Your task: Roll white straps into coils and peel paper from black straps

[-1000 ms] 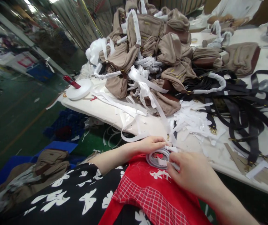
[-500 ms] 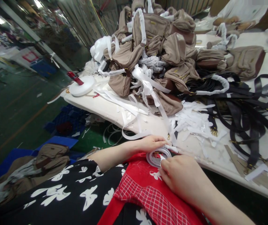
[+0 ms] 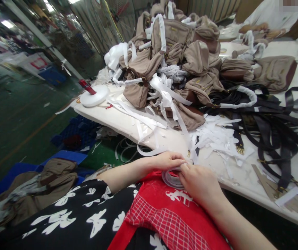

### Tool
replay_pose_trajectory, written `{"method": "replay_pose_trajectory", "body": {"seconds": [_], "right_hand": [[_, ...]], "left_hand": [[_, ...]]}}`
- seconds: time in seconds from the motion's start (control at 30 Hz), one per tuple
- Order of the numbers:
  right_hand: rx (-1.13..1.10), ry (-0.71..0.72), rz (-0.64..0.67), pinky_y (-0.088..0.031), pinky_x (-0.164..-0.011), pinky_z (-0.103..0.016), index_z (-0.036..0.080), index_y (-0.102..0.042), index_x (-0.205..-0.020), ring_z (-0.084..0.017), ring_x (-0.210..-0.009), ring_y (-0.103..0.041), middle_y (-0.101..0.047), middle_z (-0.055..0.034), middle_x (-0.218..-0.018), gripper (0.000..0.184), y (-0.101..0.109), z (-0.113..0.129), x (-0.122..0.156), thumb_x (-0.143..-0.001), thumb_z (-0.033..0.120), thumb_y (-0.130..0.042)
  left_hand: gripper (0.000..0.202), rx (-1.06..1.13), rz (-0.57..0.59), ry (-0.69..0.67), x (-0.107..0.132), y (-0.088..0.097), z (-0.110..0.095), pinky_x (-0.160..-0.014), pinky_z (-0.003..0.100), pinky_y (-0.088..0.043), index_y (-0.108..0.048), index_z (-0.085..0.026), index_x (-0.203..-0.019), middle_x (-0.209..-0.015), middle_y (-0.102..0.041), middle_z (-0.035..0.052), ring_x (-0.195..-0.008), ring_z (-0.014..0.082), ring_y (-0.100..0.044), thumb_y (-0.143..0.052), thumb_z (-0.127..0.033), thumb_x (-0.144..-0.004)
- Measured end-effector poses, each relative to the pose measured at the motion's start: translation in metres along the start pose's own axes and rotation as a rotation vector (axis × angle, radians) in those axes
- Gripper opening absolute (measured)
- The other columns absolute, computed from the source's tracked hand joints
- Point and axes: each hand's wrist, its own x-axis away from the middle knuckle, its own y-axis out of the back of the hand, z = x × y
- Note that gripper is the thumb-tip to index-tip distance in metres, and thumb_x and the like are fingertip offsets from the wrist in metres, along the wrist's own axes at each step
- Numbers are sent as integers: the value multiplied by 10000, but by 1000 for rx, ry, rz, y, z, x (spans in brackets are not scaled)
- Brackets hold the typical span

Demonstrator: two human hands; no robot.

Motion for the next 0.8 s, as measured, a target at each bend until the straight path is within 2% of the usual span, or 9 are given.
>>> {"method": "replay_pose_trajectory", "body": {"seconds": [0.07,0.13,0.23,0.37,0.43,0.53,0.67,0.73,0.8], "right_hand": [[-112,-37,18,-345,-557,-314,222,-716,-917,-243,-689,-717,-770,-56,-805,192,-2,-10,1,-950,321,-555],[-287,-71,57,-372,-569,-296,239,-709,-871,-216,-687,-701,-760,-31,-787,229,1,-21,5,-955,388,-557],[-590,-131,77,-428,-609,-277,244,-703,-838,-178,-689,-672,-736,-2,-756,235,6,-33,8,-941,402,-563],[-971,-274,-42,-469,-607,-265,212,-684,-785,-159,-635,-633,-699,4,-679,217,1,-35,-1,-858,413,-646],[-1154,-331,-103,-471,-581,-257,196,-661,-736,-152,-605,-613,-684,-1,-653,284,-6,-35,-9,-800,469,-705],[-1325,-418,-139,-468,-546,-253,188,-622,-679,-141,-560,-577,-640,5,-601,404,-22,-38,-18,-732,568,-747],[-1511,-542,13,-458,-499,-264,190,-629,-666,-148,-524,-559,-606,0,-551,532,-47,-40,-26,-759,713,-624],[-1603,-523,85,-463,-509,-270,178,-668,-705,-163,-564,-587,-655,-24,-608,524,-56,-36,-28,-710,702,-671],[-1671,-499,67,-458,-522,-270,168,-669,-695,-159,-564,-582,-670,-26,-628,490,-60,-30,-28,-624,643,-766]], "left_hand": [[220,15,5,-2,2,3,1,-852,242,-496,-688,-145,-1001,-953,-709,23,-896,149,-633,-576,-326,-946],[211,-5,11,-15,4,5,-1,-844,234,-490,-697,-142,-999,-947,-713,22,-885,146,-630,-599,-314,-926],[214,-93,11,-56,8,9,-9,-826,222,-475,-713,-138,-994,-945,-715,20,-881,145,-624,-596,-297,-913],[297,-249,70,-165,11,10,-22,-695,212,-437,-708,-131,-901,-804,-665,2,-762,132,-580,-522,-357,-954],[347,-319,84,-210,12,9,-25,-656,211,-414,-693,-127,-863,-753,-638,-4,-731,130,-564,-554,-435,-942],[361,-378,39,-222,11,4,-23,-643,204,-402,-682,-132,-846,-728,-636,-12,-718,125,-570,-616,-482,-905],[397,-405,23,-261,9,-3,-17,-668,205,-402,-640,-143,-742,-669,-598,-21,-682,109,-550,-514,-447,-964],[386,-383,58,-308,10,-5,-17,-726,206,-426,-632,-150,-744,-716,-623,-13,-727,115,-571,-486,-418,-980],[337,-357,75,-356,12,-6,-19,-786,212,-445,-633,-159,-768,-783,-650,-3,-786,127,-591,-489,-378,-980]]}}
